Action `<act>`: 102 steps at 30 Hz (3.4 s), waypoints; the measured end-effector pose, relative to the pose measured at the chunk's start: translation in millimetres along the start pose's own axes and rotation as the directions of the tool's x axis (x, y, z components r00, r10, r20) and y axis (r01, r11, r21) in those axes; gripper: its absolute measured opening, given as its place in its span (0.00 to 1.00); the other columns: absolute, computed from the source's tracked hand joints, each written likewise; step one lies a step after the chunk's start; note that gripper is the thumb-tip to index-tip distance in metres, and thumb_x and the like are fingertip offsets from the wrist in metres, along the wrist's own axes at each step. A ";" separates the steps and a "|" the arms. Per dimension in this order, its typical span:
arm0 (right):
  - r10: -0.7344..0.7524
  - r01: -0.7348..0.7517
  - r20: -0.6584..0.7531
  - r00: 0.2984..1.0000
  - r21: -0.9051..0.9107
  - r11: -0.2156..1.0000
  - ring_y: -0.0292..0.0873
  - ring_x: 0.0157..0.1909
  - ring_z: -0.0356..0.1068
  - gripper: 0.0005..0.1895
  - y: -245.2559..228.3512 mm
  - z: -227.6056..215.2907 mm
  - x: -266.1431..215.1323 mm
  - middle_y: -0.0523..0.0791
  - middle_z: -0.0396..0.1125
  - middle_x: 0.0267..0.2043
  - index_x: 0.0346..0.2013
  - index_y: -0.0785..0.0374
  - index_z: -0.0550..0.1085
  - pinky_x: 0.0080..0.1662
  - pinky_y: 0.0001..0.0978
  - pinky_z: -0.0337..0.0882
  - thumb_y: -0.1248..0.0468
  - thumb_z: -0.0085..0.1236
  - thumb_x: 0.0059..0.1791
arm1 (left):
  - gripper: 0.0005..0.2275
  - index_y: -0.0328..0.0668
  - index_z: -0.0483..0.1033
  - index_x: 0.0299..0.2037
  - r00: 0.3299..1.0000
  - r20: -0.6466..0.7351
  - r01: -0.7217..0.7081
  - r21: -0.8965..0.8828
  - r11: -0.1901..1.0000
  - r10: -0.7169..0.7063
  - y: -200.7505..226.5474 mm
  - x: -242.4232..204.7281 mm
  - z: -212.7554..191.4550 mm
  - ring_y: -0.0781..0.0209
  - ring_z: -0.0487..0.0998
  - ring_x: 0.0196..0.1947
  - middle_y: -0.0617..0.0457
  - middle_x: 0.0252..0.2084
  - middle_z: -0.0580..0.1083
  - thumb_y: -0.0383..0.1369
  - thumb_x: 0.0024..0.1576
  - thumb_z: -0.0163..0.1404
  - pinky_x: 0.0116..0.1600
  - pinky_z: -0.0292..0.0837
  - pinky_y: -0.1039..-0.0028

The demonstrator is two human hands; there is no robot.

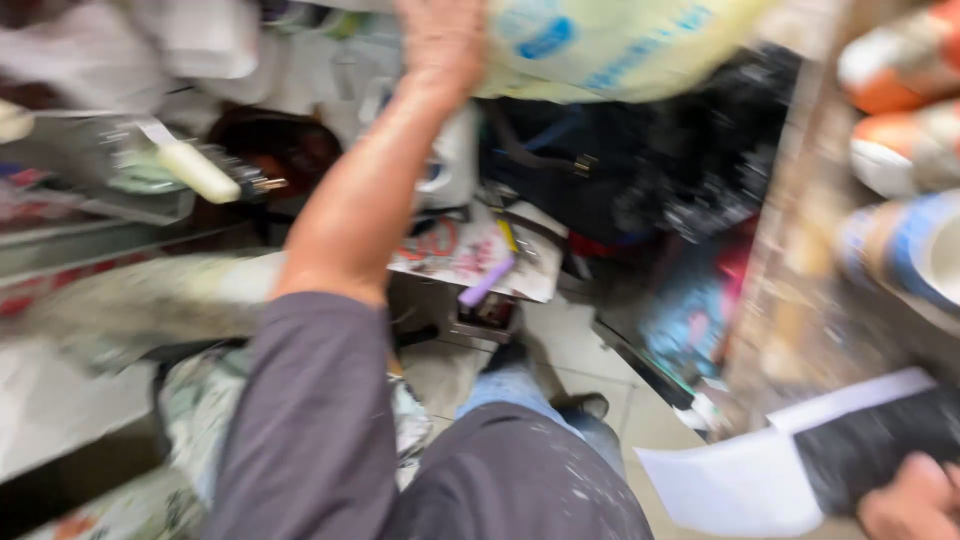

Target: The person writes on a document with a pen, then hands the document through a barred window to another person. The person receives a plastic bag in return, places it on the table, and continues writing on the document and a roll of tape.

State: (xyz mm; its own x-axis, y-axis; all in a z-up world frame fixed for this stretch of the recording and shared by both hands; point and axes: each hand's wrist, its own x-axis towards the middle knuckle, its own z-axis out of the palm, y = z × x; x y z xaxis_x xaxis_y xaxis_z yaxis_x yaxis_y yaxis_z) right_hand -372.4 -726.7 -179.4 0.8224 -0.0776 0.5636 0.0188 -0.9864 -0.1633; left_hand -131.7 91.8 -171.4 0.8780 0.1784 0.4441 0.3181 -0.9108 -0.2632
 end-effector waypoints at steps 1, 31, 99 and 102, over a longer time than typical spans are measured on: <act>0.023 -0.025 -0.021 0.999 -0.062 0.998 0.53 0.49 0.80 0.13 -48.1 -12.8 31.4 0.57 0.78 0.47 0.49 0.80 0.83 0.54 0.37 0.78 0.72 0.59 0.74 | 0.15 0.60 0.73 0.42 0.999 -0.015 -0.032 -0.060 0.998 0.031 -2.0 -20.5 -20.9 0.43 0.74 0.33 0.53 0.34 0.74 0.28 0.44 0.47 0.36 0.65 0.47; 0.105 -0.383 0.391 0.914 0.750 0.539 0.32 0.39 0.71 0.17 43.8 -81.7 215.2 0.38 0.73 0.39 0.46 0.56 0.81 0.43 0.25 0.74 0.72 0.72 0.44 | 0.21 0.34 0.71 0.54 0.996 0.043 0.076 -0.890 0.449 -0.084 272.6 -308.4 -484.6 0.50 0.77 0.42 0.42 0.48 0.75 0.30 0.52 0.61 0.44 0.75 0.64; -0.114 -0.554 0.610 0.784 0.770 0.316 0.31 0.36 0.70 0.11 -18.3 -53.9 181.1 0.39 0.71 0.35 0.41 0.60 0.78 0.44 0.20 0.77 0.75 0.69 0.47 | 0.05 0.49 0.84 0.34 0.940 0.170 0.252 -0.930 0.268 -0.295 374.2 -349.6 -480.0 0.56 0.80 0.46 0.60 0.42 0.82 0.37 0.57 0.58 0.54 0.65 0.63; -0.133 -0.525 0.592 0.795 0.781 0.338 0.30 0.36 0.69 0.11 -28.5 -55.2 175.4 0.38 0.70 0.35 0.41 0.60 0.77 0.44 0.19 0.75 0.75 0.69 0.48 | 0.07 0.48 0.84 0.35 0.953 0.110 0.207 -0.917 0.341 -0.283 373.9 -344.6 -481.9 0.58 0.83 0.46 0.59 0.42 0.82 0.39 0.58 0.58 0.50 0.66 0.64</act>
State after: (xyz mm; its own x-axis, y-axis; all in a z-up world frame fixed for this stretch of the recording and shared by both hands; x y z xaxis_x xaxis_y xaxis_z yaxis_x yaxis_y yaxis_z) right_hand -260.1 -720.2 -31.2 0.9878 0.1551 -0.0099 0.0184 -0.1799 -0.9835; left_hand -487.7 -489.7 -10.1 0.7857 0.4689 0.4035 -0.0373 -0.6151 0.7875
